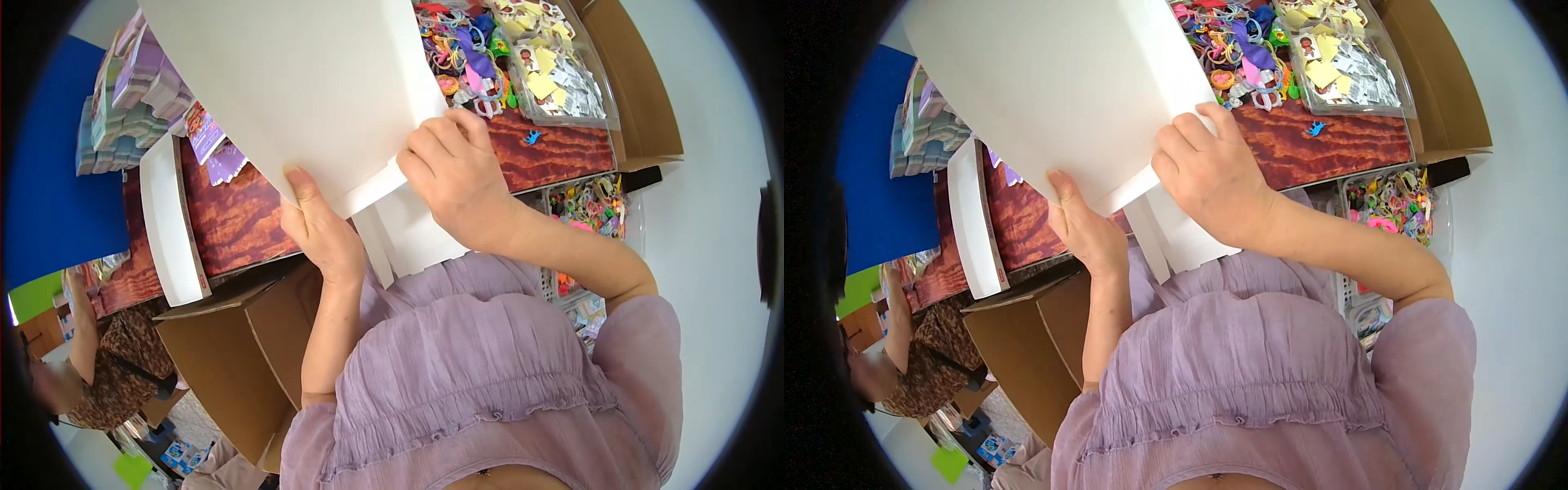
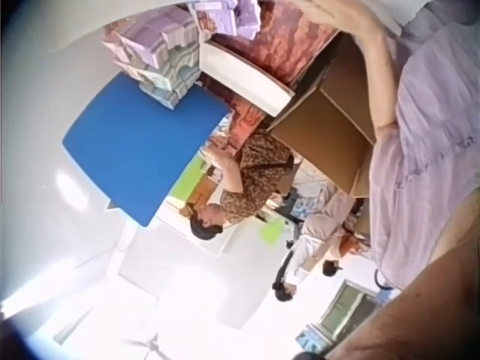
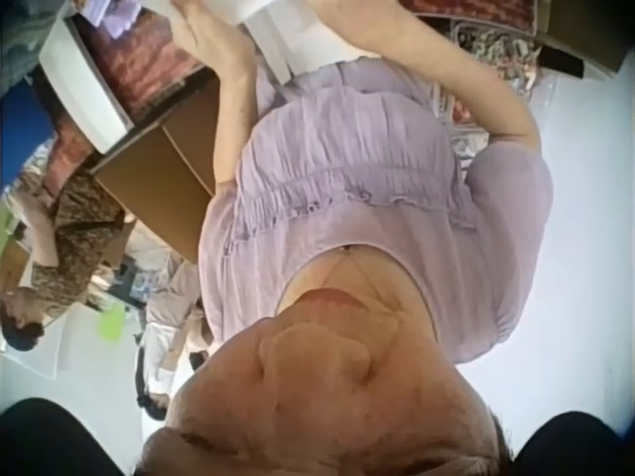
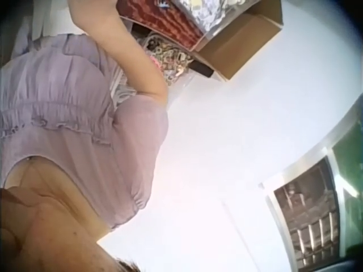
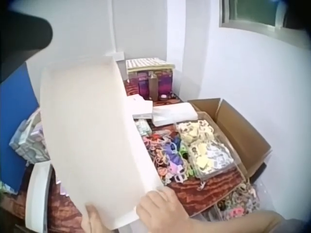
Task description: Folding flat white cardboard sheets into boxes.
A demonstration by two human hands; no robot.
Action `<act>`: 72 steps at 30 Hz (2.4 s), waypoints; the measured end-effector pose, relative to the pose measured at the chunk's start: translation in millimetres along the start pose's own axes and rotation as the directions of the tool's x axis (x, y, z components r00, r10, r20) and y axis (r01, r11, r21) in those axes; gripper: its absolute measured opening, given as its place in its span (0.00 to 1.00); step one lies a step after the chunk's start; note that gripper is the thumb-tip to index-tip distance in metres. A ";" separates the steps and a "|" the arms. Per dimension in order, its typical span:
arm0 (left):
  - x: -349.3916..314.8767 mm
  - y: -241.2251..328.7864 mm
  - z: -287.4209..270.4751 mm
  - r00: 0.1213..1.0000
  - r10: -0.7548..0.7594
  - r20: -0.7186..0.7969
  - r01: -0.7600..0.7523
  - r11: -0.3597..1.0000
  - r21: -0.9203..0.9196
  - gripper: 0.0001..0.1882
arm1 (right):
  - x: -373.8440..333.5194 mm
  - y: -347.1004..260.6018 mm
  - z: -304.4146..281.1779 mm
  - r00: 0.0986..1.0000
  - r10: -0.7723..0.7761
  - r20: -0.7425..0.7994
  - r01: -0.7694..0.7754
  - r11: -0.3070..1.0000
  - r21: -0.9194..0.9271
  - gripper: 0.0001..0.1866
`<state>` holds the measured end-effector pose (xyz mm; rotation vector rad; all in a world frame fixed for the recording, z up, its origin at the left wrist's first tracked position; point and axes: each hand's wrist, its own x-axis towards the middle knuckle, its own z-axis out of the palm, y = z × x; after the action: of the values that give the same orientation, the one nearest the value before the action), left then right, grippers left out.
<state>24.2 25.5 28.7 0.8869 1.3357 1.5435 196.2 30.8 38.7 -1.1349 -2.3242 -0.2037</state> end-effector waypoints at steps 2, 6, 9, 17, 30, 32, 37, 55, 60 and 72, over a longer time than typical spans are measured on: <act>2.6 3.8 0.4 1.000 0.001 -0.010 0.000 0.999 0.045 0.28 | 1.6 2.8 -0.7 0.999 0.006 0.034 -0.006 1.000 0.016 0.12; 4.5 7.1 1.6 0.999 0.016 -0.047 -0.016 1.000 -0.011 0.28 | 5.4 3.0 1.2 0.998 0.012 0.064 -0.016 0.997 0.069 0.13; 2.5 2.9 -1.2 1.000 0.021 0.012 -0.021 1.000 -0.014 0.28 | 7.6 3.6 4.0 0.998 0.014 0.068 -0.021 0.995 0.093 0.12; -1.6 -5.7 3.1 1.000 0.018 0.007 -0.017 0.995 -0.101 0.25 | 6.8 7.9 -4.4 0.982 0.036 0.184 -0.063 0.988 0.144 0.11; -7.7 -12.1 6.6 0.996 0.063 0.059 -0.066 0.997 0.043 0.24 | -7.0 11.1 10.1 0.962 0.075 0.263 -0.128 0.974 0.189 0.05; -6.4 -11.0 5.3 0.997 0.050 0.050 -0.052 0.998 0.032 0.25 | -14.7 9.6 11.5 0.978 0.084 0.192 -0.121 0.974 0.189 0.09; -0.7 -18.3 4.4 0.976 -0.146 -0.159 0.135 0.988 -0.081 0.26 | -16.2 1.6 17.6 0.992 0.062 0.106 -0.073 0.992 0.104 0.16; -6.0 -10.8 2.7 0.952 -0.053 0.301 -0.029 0.964 0.263 0.36 | 5.6 32.4 -7.2 0.749 0.520 0.409 -0.569 0.189 0.801 0.40; 11.6 6.8 25.6 0.987 0.077 0.144 -0.079 0.997 0.008 0.37 | 28.7 26.0 -16.3 0.623 0.666 0.410 -0.380 -0.200 0.903 0.44; 37.0 25.4 22.8 0.882 0.227 0.412 -0.307 0.942 0.137 0.42 | 212.7 308.7 53.0 0.728 0.675 -0.122 -0.319 0.491 0.811 0.23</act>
<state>27.9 67.3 56.3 1.4774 1.1162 1.3496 305.6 391.2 76.7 -1.1130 -1.3105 0.6400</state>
